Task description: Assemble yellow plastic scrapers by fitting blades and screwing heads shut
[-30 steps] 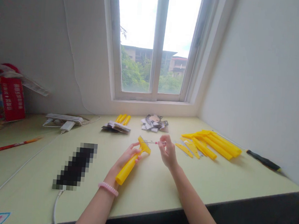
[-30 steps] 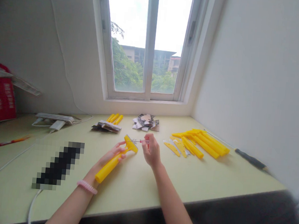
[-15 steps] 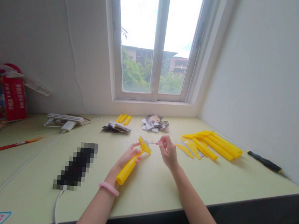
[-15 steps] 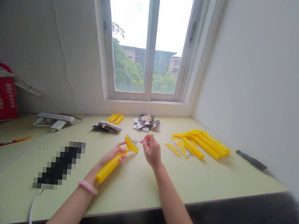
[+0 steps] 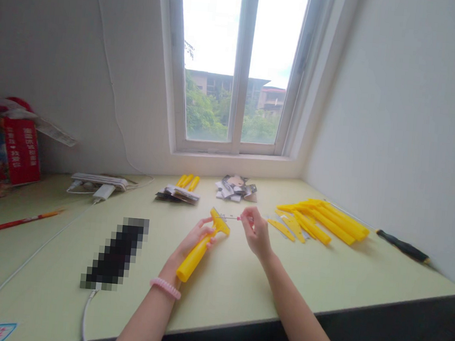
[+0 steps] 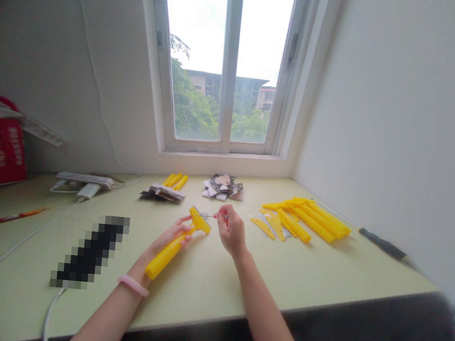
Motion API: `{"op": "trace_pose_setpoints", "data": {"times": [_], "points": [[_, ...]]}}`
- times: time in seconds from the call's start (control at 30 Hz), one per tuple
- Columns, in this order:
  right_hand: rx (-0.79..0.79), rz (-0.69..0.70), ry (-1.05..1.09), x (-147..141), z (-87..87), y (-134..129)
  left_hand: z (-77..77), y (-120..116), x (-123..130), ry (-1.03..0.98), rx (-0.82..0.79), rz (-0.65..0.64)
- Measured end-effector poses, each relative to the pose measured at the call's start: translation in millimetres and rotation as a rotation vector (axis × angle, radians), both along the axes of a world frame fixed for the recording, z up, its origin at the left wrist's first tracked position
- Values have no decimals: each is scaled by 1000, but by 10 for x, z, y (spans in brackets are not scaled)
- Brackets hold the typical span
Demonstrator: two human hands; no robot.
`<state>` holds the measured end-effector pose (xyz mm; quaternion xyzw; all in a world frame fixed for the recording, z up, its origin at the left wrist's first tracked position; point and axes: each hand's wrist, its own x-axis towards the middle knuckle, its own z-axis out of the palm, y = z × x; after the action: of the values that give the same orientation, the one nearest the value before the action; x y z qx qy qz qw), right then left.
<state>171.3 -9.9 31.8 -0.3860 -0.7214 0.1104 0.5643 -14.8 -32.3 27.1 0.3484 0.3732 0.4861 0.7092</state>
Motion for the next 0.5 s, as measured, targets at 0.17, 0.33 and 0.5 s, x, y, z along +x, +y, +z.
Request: {"op": "trace_pose_setpoints", "data": {"times": [0.17, 0.33, 0.5], "points": [[-1, -9, 43, -13, 9, -15, 6, -7, 3, -36, -15, -2], [45, -296, 185, 84, 0, 88, 36, 5, -25, -206, -11, 58], [-83, -588, -107, 258, -212, 305, 37, 33, -74, -295, 31, 212]]}}
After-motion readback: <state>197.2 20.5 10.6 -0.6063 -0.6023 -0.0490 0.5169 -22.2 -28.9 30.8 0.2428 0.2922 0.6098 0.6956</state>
